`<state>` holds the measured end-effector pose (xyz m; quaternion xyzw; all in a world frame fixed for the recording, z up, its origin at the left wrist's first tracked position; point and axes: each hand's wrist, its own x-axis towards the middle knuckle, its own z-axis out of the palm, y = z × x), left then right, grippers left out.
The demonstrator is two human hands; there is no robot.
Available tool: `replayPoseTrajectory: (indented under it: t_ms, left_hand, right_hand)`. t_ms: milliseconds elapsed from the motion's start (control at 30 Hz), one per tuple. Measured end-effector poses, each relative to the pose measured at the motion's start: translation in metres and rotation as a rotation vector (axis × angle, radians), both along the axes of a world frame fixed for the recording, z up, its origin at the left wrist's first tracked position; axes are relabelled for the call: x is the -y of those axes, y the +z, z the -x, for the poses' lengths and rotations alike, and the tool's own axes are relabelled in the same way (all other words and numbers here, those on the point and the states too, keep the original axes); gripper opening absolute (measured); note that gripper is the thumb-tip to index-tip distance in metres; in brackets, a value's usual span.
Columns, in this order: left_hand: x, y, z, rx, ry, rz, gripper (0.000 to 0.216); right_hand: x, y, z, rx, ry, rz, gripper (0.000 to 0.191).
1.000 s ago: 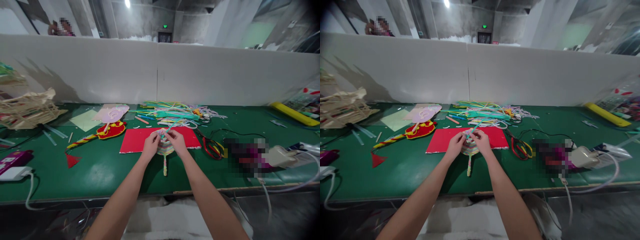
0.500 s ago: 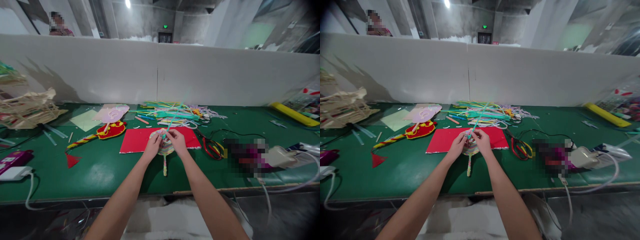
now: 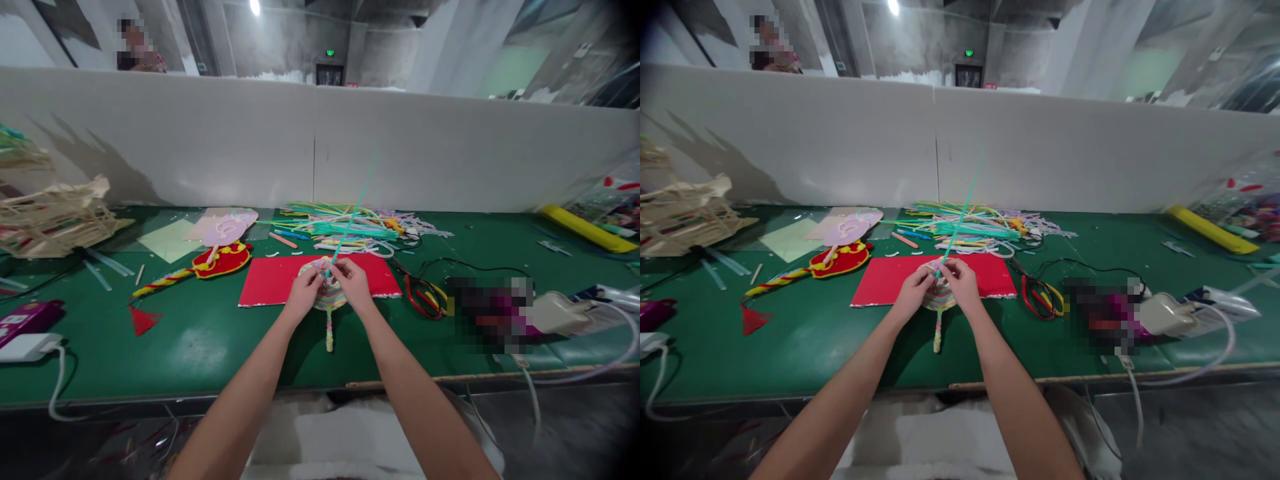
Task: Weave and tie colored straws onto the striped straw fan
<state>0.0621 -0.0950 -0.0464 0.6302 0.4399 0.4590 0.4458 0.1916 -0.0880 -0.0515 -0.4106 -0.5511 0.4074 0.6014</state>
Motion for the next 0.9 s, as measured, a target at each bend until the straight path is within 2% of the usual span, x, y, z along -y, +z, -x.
replayPoseTrajectory:
  t_ms: [133,300,567,767,900]
  left_hand:
    - [0.0027,0.0044,-0.0011,-0.006,-0.022,0.032,0.017]
    - [-0.0004,0.0022,-0.0002,0.102,-0.041,0.072,0.017]
    - [-0.0007,-0.0016,0.0004,0.164,-0.084,0.18,0.023]
    - [0.0017,0.0014,-0.0025,0.042,-0.049,-0.015,0.021]
    - [0.0037,0.0021,-0.0027,-0.061,-0.086,-0.109,0.018]
  right_hand:
    - [-0.0004,0.0006,-0.0004,0.049,-0.004,-0.024,0.021]
    - [0.0023,0.0037,-0.0003,0.053,0.065,0.006,0.023]
    - [0.0069,0.0033,0.0028,0.231,0.101,-0.037,0.028]
    - [0.0062,0.0004,0.0015,0.251,0.043,-0.036,0.025]
    - [0.0043,-0.0018,-0.0006,0.233,0.037,-0.023,0.026]
